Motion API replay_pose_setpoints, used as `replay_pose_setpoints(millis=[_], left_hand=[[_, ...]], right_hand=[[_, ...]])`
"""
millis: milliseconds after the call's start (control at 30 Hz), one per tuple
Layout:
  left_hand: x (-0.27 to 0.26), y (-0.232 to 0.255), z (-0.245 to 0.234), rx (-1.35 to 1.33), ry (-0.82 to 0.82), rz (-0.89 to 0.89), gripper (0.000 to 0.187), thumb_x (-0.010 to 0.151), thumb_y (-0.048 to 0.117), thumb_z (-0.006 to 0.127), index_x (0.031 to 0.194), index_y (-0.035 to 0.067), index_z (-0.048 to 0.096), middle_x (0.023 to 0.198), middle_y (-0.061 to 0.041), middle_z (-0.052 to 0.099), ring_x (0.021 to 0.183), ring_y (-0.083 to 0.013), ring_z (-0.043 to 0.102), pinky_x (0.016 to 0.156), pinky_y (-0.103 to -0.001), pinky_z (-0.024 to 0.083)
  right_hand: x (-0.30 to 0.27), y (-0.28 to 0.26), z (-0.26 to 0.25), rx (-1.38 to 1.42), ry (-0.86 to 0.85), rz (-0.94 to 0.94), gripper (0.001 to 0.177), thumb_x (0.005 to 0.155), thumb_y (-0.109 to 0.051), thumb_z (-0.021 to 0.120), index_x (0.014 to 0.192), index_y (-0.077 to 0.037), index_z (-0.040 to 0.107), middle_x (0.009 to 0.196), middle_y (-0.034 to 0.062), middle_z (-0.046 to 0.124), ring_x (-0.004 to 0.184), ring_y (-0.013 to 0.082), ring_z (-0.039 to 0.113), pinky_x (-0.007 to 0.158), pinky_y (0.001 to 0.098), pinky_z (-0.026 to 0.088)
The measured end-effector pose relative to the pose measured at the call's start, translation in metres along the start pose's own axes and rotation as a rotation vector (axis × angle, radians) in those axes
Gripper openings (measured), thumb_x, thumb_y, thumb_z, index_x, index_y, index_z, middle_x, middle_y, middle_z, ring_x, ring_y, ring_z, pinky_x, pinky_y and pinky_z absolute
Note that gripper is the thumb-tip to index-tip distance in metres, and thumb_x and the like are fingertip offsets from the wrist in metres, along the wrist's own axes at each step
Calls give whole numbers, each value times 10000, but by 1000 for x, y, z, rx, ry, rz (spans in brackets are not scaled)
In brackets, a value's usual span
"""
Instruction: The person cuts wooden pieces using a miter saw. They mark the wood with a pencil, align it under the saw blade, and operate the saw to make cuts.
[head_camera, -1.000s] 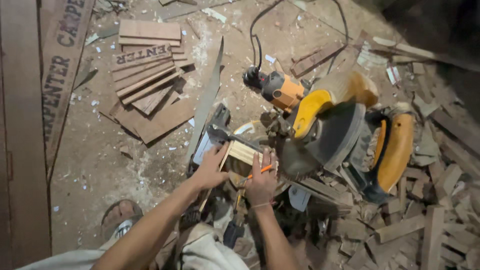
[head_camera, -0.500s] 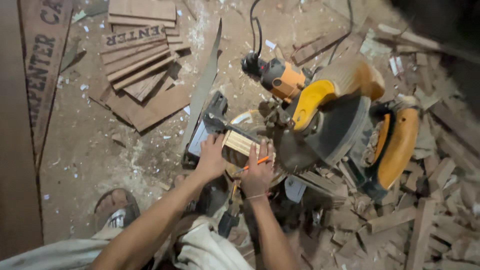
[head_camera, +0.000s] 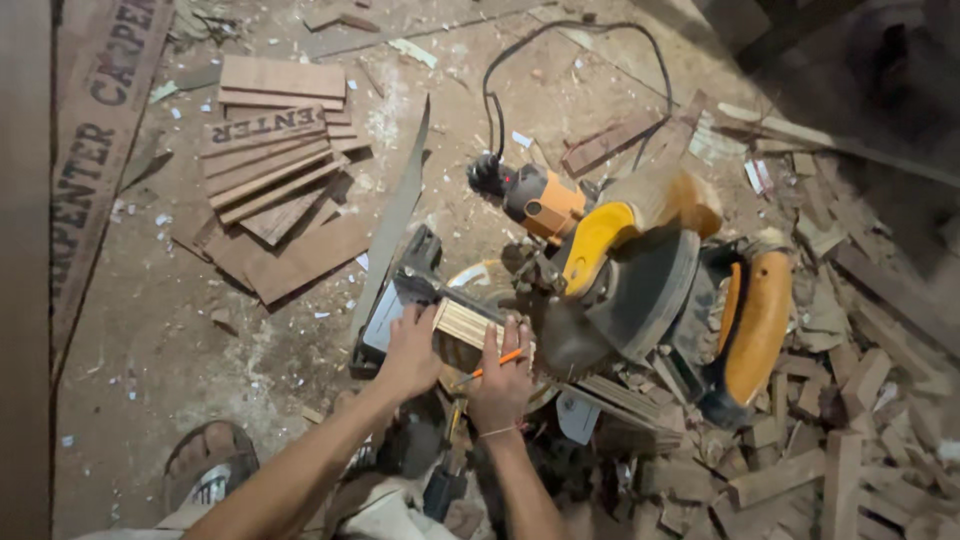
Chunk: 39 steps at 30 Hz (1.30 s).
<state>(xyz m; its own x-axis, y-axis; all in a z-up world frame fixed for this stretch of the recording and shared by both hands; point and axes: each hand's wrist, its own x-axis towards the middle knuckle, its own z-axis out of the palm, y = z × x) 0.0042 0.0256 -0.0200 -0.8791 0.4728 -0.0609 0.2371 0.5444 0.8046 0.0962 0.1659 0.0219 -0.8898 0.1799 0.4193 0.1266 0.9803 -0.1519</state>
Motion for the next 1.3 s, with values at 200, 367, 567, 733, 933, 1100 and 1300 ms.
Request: replay_pose_setpoints(millis=[200,367,567,733,933,1100,1300], left_hand=[[-13,-13,15,42,-77,-94,742,686,16,646,1404,-15,459,1313,-280,477,1203,-492,450,1013,-548,383],[-7,-1,0,3,-57,-8,791,635,5,663,1400,-10,460,1280,-287,472,1163,-526,434,965,-577,380],[-3,-15,9,47,-101,-54,691,689,-13,624,1367,3,490,1258,-295,486,1142,-524,457,989,-570,403],[-7,-11,6,50,-103,-45,672,661,-11,636,1320,1,504,1215,-306,485,1112,-532,465,962,-583,403],[-7,-11,6,64,-132,-84,659,694,16,657,1331,-16,494,1230,-297,487,1119,-523,475,969,-581,414],[-3,-1,-5,57,-114,-42,781,603,28,708,1329,-92,447,1222,-321,464,1130,-531,431,981,-577,393],[-1,-18,6,162,-173,61,645,694,33,664,1301,-75,476,1261,-246,520,1236,-467,470,1076,-551,398]], right_hand=[[-17,-1,-1,2,-43,18,503,840,-38,601,1341,1,631,1485,260,519,1393,479,458,1159,578,386],[-9,0,-2,83,-89,62,531,800,-56,609,1329,-14,632,1498,256,508,1400,485,446,1155,552,384],[-19,10,12,24,-86,53,579,790,-27,609,1368,-24,630,1528,246,500,1430,478,451,1184,527,389],[-17,4,1,52,-61,73,505,842,-12,619,1346,-32,652,1509,239,517,1406,468,470,1164,529,397],[-16,3,2,55,-76,72,481,860,-2,618,1339,-14,660,1501,250,533,1408,481,475,1165,523,408],[-4,-3,6,18,-54,32,499,811,-39,619,1306,4,655,1472,268,527,1391,497,461,1153,579,380],[-15,0,10,24,-91,33,570,754,-25,586,1319,49,623,1485,280,507,1393,512,446,1162,579,370]])
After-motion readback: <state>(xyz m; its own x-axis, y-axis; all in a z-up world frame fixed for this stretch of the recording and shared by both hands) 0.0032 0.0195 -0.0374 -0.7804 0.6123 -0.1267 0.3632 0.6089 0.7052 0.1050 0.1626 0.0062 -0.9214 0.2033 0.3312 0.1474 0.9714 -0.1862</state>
